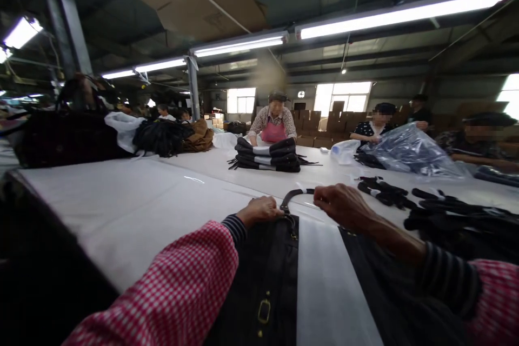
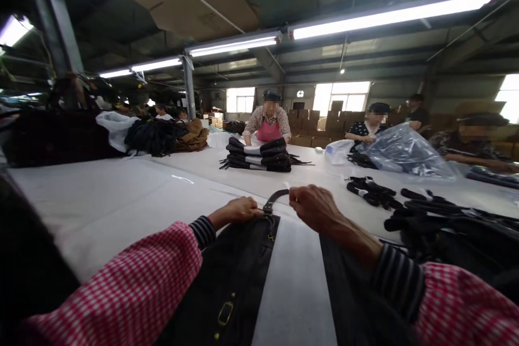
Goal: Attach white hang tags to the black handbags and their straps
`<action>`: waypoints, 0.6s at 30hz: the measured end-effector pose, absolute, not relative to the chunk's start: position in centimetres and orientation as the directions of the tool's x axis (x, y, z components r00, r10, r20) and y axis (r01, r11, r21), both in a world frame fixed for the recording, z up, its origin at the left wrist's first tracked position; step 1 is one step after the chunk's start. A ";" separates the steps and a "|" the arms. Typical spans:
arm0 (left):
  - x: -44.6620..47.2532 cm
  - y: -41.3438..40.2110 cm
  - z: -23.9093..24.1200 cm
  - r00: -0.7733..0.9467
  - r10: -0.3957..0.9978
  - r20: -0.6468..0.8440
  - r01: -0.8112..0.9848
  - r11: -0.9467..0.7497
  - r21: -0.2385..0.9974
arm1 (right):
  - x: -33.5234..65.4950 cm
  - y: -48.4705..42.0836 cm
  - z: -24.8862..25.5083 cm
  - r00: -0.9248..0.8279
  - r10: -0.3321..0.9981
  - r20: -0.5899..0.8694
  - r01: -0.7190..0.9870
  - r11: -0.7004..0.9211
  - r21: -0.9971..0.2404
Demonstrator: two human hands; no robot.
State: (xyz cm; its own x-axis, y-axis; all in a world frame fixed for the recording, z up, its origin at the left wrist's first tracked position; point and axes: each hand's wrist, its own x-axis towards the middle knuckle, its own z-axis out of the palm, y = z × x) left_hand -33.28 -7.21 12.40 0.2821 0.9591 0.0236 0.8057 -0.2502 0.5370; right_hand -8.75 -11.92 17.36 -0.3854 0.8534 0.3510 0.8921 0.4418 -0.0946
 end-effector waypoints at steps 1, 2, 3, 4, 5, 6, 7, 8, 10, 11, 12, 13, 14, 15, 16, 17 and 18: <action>-33.2 -7.0 11.5 0.293 0.956 0.022 0.812 -0.261 0.522 | -9.6 -11.3 16.2 -0.396 0.861 0.318 0.877 0.457 -0.146; -33.1 -6.9 10.9 0.307 0.951 0.027 0.813 -0.277 0.513 | -10.2 -10.7 15.2 -0.402 0.866 0.297 0.862 0.467 -0.198; -33.0 -7.0 10.5 0.321 0.946 0.035 0.810 -0.294 0.507 | -10.8 -10.2 14.3 -0.405 0.870 0.282 0.845 0.474 -0.247; -33.0 -7.1 10.2 0.334 0.942 0.042 0.806 -0.308 0.505 | -11.2 -9.7 13.7 -0.409 0.871 0.271 0.828 0.479 -0.291; -33.1 -7.2 10.1 0.343 0.938 0.042 0.802 -0.316 0.507 | -11.5 -9.3 13.2 -0.410 0.873 0.263 0.812 0.481 -0.330; -33.2 -7.4 10.1 0.352 0.935 0.037 0.797 -0.321 0.513 | -11.6 -8.9 12.8 -0.410 0.876 0.255 0.797 0.480 -0.366; -33.5 -7.6 10.2 0.360 0.932 0.030 0.791 -0.322 0.520 | -11.7 -8.5 12.6 -0.407 0.879 0.246 0.783 0.475 -0.401; -33.7 -7.9 10.5 0.367 0.930 0.025 0.786 -0.325 0.525 | -11.7 -8.2 12.4 -0.402 0.885 0.235 0.769 0.466 -0.437; -34.4 -9.2 11.3 0.374 0.926 0.056 0.753 -0.338 0.565 | -11.5 -7.6 12.0 -0.377 0.901 0.215 0.732 0.432 -0.526; -34.7 -10.3 11.9 0.372 0.924 0.086 0.713 -0.343 0.612 | -11.3 -7.3 11.7 -0.360 0.910 0.205 0.705 0.409 -0.579; -35.2 -11.6 12.6 0.372 0.922 0.112 0.657 -0.346 0.669 | -11.1 -7.0 11.4 -0.340 0.921 0.191 0.673 0.380 -0.634; -35.7 -13.2 13.5 0.381 0.917 0.116 0.582 -0.336 0.741 | -10.8 -6.7 11.0 -0.321 0.932 0.170 0.640 0.346 -0.686; -36.4 -15.0 14.5 0.406 0.909 0.094 0.511 -0.311 0.801 | -10.6 -6.4 10.7 -0.306 0.941 0.142 0.610 0.309 -0.730; -37.1 -16.7 15.5 0.466 0.884 0.032 0.469 -0.278 0.838 | -10.4 -6.2 10.3 -0.298 0.948 0.115 0.587 0.277 -0.761; -37.8 -18.1 16.4 0.541 0.839 -0.064 0.451 -0.225 0.863 | -10.2 -6.0 10.1 -0.297 0.951 0.091 0.578 0.255 -0.775; -38.5 -19.2 17.3 0.616 0.768 -0.177 0.447 -0.156 0.881 | -10.1 -5.8 9.9 -0.297 0.952 0.077 0.586 0.246 -0.772; -39.0 -19.8 18.0 0.672 0.694 -0.257 0.440 -0.095 0.893 | -10.1 -5.8 9.9 -0.296 0.952 0.075 0.608 0.249 -0.754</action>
State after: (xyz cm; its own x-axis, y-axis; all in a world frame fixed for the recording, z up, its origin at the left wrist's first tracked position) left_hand -39.03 -19.76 18.03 0.6724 0.6940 -0.2574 0.4400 -0.0952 0.8929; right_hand -10.06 -5.78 9.87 -0.2960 0.9522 0.0753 0.6081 0.2486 -0.7539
